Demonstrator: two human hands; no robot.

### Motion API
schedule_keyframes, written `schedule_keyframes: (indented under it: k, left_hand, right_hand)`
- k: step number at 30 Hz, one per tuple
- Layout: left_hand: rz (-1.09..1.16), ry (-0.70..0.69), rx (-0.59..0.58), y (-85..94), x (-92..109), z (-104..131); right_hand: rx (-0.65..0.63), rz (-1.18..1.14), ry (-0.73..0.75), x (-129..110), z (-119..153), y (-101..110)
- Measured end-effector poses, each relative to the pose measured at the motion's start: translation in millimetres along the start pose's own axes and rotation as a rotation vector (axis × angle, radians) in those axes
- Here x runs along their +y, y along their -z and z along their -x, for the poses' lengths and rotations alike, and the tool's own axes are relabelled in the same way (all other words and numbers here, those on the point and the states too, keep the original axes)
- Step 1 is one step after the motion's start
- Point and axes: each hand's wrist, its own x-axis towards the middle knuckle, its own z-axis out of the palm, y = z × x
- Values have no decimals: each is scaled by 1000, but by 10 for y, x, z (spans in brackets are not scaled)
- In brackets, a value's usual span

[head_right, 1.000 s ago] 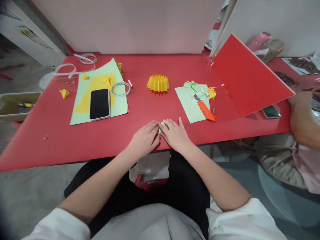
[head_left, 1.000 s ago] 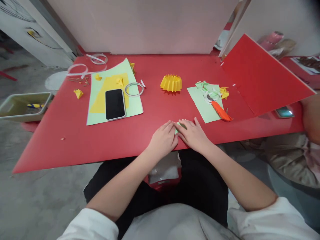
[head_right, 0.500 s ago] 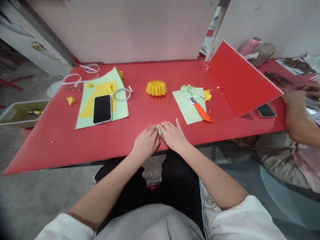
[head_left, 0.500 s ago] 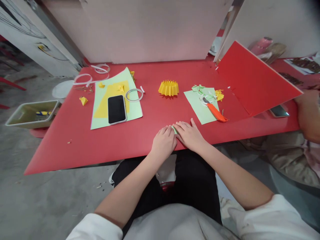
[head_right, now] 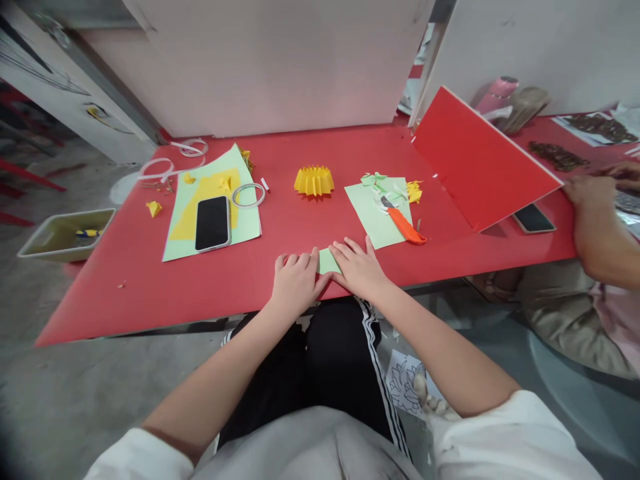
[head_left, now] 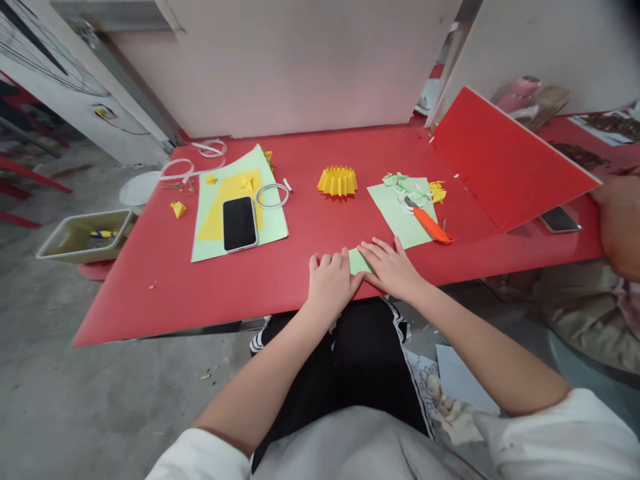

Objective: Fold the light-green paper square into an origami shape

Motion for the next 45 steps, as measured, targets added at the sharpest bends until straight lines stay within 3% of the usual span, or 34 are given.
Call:
schedule_keyframes:
  k: [4, 13, 21, 31, 36, 39, 42, 45]
  left_hand:
    - [-43, 68, 16, -9, 54, -32]
    - [-109, 53, 23, 20, -187, 233]
    - [-117, 45, 10, 69, -163, 187]
    - [-76, 56, 85, 55, -366, 283]
    - [-7, 97, -49, 173, -522, 60]
    - [72, 20, -74, 219, -600, -187]
    - [212, -88, -166, 254, -647, -384]
    - [355, -65, -234, 282, -699, -485]
  right_hand:
    - [-8, 14, -8, -1, 32, -24]
    - [-25, -9, -26, 10, 81, -94]
    - [-8, 5, 13, 24, 63, -48]
    - [-31, -69, 58, -27, -317, 225]
    - [-201, -162, 47, -24, -583, 307]
    - [-302, -204, 72, -22, -699, 327]
    - [-320, -224, 72, -17, -774, 350]
    - [-318, -261, 60, 6, -847, 446]
